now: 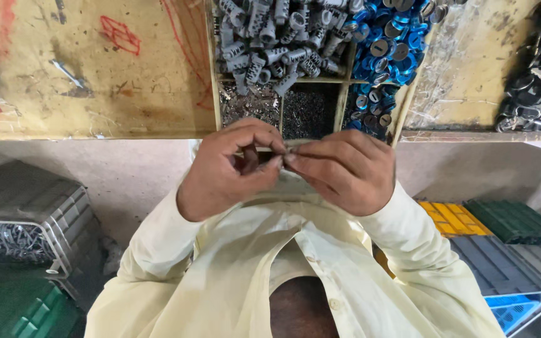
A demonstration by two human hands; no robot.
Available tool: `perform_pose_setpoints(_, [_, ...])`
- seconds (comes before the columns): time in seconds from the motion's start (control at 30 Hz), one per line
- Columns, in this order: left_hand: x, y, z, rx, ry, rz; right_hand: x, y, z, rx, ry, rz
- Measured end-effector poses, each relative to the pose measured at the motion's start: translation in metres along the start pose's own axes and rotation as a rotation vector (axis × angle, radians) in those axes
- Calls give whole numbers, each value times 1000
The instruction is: The person assembles small lock components by hand, picking up a lock body, inserting a metal pin, and attaching a blue cap. The person repeats this process multiple times, placing the finished locks on the table.
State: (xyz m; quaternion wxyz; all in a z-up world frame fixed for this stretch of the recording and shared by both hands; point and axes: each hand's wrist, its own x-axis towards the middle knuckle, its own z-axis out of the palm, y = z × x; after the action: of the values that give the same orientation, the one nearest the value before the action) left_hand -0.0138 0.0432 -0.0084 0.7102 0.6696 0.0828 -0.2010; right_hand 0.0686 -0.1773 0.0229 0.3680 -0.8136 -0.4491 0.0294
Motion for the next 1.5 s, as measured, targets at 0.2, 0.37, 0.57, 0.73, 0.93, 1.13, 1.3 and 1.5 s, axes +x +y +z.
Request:
perform_pose_setpoints(0.2, [-10, -16, -5, -523, 45, -222, 17, 14, 9, -255, -18, 122])
perform_pose_setpoints(0.37, [-9, -10, 5, -457, 98, -61, 21, 13, 14, -277, 9, 159])
perform_pose_setpoints(0.57, [0, 1, 15, -641, -91, -95, -16, -4, 6, 302, 23, 415])
perform_pose_setpoints(0.73, [6, -2, 31, -647, -86, -82, -37, -7, 7, 269, 47, 424])
perform_pose_setpoints(0.93, [4, -10, 40, -632, -7, -5, -28, -5, 6, 169, 35, 343])
perform_pose_setpoints(1.13, [6, -13, 40, -551, 16, -52, -21, -6, -3, 60, -20, 243])
perform_pose_setpoints(1.3, [11, -6, 36, -504, -2, -73, -21, -4, -10, 22, -45, 187])
perform_pose_setpoints(1.5, [0, 20, 50, 422, 246, 335, -33, -8, -5, -1, 74, 366])
